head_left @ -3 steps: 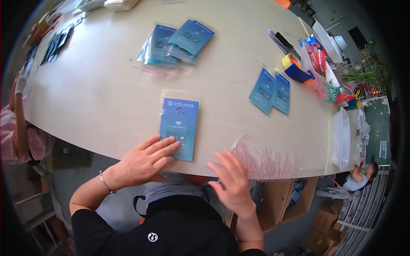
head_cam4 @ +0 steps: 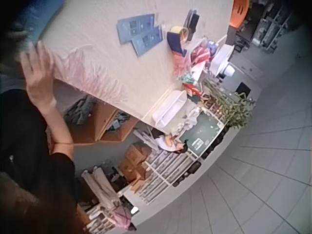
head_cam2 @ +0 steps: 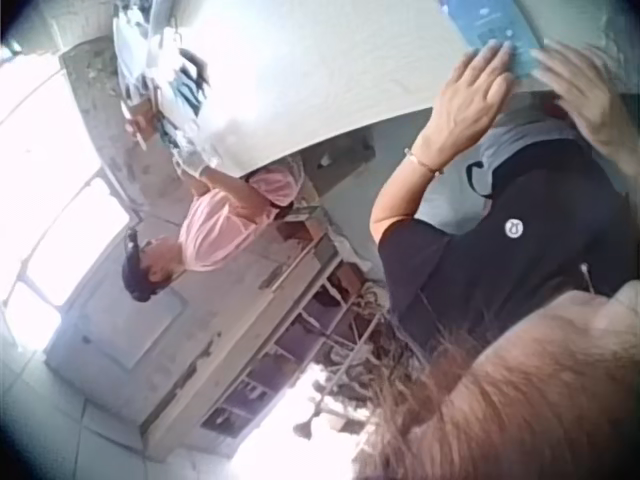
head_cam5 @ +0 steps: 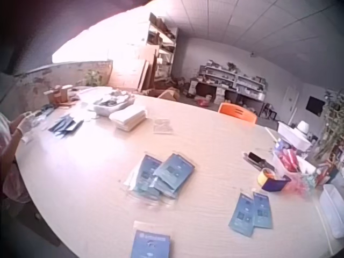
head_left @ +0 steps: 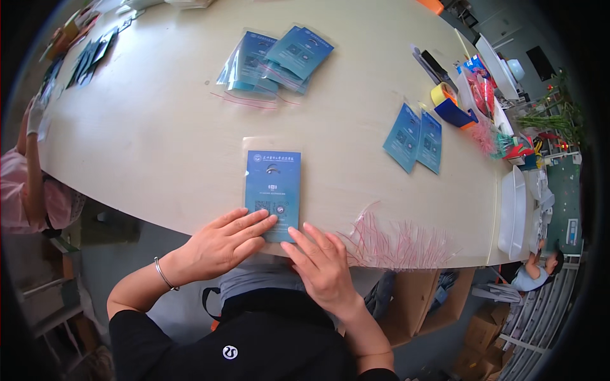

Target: The person places blue cards into clear plastic zip-lock bags one by one. They pick up a card, open a bag, insert the card, and then seal the bag before moving the finished unit to a growing pile on the left. The process is repeated continuously throughout the clip.

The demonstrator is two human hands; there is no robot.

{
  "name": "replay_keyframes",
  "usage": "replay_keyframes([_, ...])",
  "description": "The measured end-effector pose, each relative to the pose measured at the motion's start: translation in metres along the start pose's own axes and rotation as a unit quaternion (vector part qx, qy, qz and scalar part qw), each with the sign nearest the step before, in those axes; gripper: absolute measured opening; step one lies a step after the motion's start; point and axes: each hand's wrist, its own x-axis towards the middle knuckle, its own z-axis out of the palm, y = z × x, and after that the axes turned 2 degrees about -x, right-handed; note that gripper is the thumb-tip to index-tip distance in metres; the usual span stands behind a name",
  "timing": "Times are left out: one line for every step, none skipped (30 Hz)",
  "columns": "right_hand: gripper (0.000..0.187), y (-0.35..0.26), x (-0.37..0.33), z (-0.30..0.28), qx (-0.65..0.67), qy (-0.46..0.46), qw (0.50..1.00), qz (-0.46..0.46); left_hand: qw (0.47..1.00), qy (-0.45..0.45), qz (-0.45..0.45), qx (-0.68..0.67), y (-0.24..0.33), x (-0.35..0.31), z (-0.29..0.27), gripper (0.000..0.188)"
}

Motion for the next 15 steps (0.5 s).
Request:
replay_keyframes([0.034,-0.001,0.003,0.010,-0.010,0.015,1.000,-0.003,1.000,0.006,0.005,-0.011,-0.004,-0.004,0.000,0.010])
replay_keyframes([0.033,-0.003,0.005,0.017,-0.019,0.030,0.999,-0.006,1.000,0.013,0.011,-0.022,-0.008,-0.008,-0.001,0.008])
replay_keyframes([0.028,-0.004,0.008,0.016,0.018,0.047,0.999,0.010,0.999,0.013,0.019,-0.024,-0.011,-0.011,0.000,0.008])
replay_keyframes([0.026,-0.002,0.007,0.016,0.032,0.048,0.998,0.010,0.999,0.014,0.027,-0.025,-0.013,-0.012,0.001,0.008])
replay_keyframes([0.024,0.000,0.004,0.016,0.046,0.051,0.998,0.011,0.999,0.014,0.035,-0.027,-0.014,-0.014,0.002,0.008])
replay_keyframes([0.023,0.001,0.003,0.016,0.059,0.055,0.997,0.012,0.999,0.025,0.027,-0.031,-0.014,-0.015,0.003,0.009])
replay_keyframes([0.021,0.002,0.003,0.016,0.056,0.064,0.996,0.009,0.999,0.035,0.019,-0.034,-0.012,-0.016,0.005,0.010])
replay_keyframes([0.022,0.003,0.003,0.017,0.061,0.071,0.996,0.011,0.998,0.046,0.011,-0.038,-0.011,-0.017,0.006,0.010])
replay_keyframes([0.023,0.004,0.003,0.018,0.066,0.080,0.995,0.014,0.997,0.067,-0.001,-0.042,-0.010,-0.018,0.009,0.011])
replay_keyframes([0.024,0.004,0.003,0.018,0.070,0.088,0.993,0.016,0.995,0.089,-0.014,-0.046,-0.009,-0.020,0.012,0.012])
replay_keyframes([0.024,0.004,0.004,0.018,0.080,0.089,0.992,0.030,0.992,0.111,-0.026,-0.050,-0.008,-0.021,0.015,0.013])
replay_keyframes([0.025,0.003,0.005,0.018,0.090,0.090,0.991,0.046,0.993,0.109,-0.021,-0.048,-0.009,-0.022,0.015,0.013])
replay_keyframes([0.026,0.002,0.006,0.018,0.101,0.091,0.989,0.061,0.993,0.107,-0.016,-0.047,-0.010,-0.023,0.016,0.013])
replay_keyframes([0.026,0.003,0.007,0.018,0.100,0.090,0.989,0.063,0.993,0.105,-0.011,-0.046,-0.010,-0.023,0.016,0.014])
replay_keyframes([0.026,0.005,0.009,0.018,0.099,0.089,0.989,0.065,0.994,0.100,-0.010,-0.049,-0.011,-0.023,0.014,0.014])
